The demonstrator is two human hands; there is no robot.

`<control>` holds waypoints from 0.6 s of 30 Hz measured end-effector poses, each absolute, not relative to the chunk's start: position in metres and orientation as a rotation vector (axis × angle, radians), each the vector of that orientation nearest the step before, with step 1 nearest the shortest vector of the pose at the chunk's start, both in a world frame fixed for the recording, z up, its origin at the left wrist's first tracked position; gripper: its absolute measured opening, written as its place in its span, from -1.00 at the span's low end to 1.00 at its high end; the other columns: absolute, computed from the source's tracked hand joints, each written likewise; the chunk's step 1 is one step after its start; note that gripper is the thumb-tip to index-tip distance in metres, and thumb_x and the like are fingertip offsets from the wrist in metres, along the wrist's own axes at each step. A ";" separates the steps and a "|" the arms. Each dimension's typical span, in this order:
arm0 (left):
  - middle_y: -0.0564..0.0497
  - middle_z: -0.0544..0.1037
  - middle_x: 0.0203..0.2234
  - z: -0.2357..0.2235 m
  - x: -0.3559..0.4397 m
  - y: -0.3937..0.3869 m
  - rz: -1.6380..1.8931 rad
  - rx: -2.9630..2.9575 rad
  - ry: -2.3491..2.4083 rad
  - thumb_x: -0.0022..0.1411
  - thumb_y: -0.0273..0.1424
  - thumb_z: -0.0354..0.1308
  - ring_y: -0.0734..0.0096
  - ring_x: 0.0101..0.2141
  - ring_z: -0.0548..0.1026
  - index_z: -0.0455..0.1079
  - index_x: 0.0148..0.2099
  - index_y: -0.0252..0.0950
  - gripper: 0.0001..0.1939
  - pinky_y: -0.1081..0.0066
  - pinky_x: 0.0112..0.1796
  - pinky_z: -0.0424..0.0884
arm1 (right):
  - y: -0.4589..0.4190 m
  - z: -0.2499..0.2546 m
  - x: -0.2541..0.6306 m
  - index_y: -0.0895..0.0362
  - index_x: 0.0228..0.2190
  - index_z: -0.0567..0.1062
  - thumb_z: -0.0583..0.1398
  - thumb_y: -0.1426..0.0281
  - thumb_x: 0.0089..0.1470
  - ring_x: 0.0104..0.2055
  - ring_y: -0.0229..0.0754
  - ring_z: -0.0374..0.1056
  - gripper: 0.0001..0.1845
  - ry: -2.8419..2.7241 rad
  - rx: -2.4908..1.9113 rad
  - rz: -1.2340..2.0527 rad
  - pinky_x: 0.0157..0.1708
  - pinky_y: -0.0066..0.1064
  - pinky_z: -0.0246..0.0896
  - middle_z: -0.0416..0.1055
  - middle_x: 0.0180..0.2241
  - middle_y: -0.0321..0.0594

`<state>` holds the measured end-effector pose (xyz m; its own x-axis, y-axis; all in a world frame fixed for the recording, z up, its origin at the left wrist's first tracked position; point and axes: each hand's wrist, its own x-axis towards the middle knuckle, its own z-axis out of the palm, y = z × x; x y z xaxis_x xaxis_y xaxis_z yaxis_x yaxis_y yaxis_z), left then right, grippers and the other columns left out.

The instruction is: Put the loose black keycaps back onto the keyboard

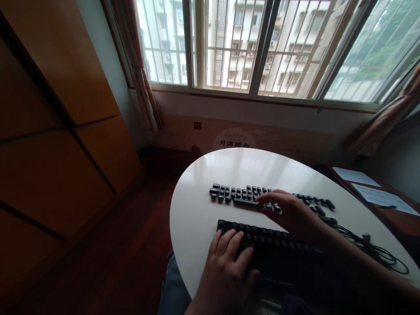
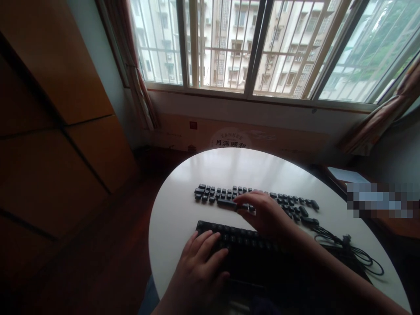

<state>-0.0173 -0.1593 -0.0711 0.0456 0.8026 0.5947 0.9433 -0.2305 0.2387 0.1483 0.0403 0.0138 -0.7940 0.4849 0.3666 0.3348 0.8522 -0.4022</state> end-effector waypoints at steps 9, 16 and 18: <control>-0.10 0.53 0.06 -0.057 -0.017 -0.158 -0.985 -2.145 -1.819 0.33 -0.35 0.13 0.04 0.11 0.43 0.55 -0.07 -0.17 -0.80 -0.14 0.18 0.31 | -0.011 -0.021 0.177 0.03 -0.19 0.62 0.30 0.48 0.06 -0.21 -0.14 0.47 -0.76 -2.612 -0.607 0.688 -0.15 -0.33 0.36 0.58 -0.30 -0.21; -0.09 0.57 0.00 -0.054 -0.016 -0.160 -0.912 -2.136 -1.759 0.32 -0.41 0.11 0.07 0.04 0.48 0.53 -0.04 -0.20 -0.78 -0.10 0.13 0.38 | -0.017 -0.026 0.169 0.01 -0.27 0.63 0.32 0.49 0.08 -0.26 -0.13 0.41 -0.83 -2.623 -0.430 0.510 -0.13 -0.26 0.20 0.61 -0.36 -0.27; -0.08 0.57 0.00 -0.054 -0.017 -0.160 -0.894 -2.148 -1.762 0.31 -0.42 0.12 0.07 0.04 0.48 0.52 -0.03 -0.20 -0.77 -0.08 0.11 0.40 | -0.017 -0.026 0.169 0.02 -0.31 0.62 0.31 0.48 0.11 -0.28 -0.14 0.40 -0.88 -2.617 -0.403 0.472 -0.13 -0.27 0.17 0.61 -0.37 -0.28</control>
<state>-0.0173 -0.1603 -0.0535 0.0948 0.8100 0.5787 0.9453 -0.2554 0.2027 0.1687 -0.0175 -0.0259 -0.8571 0.3532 0.3750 0.2001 0.8991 -0.3894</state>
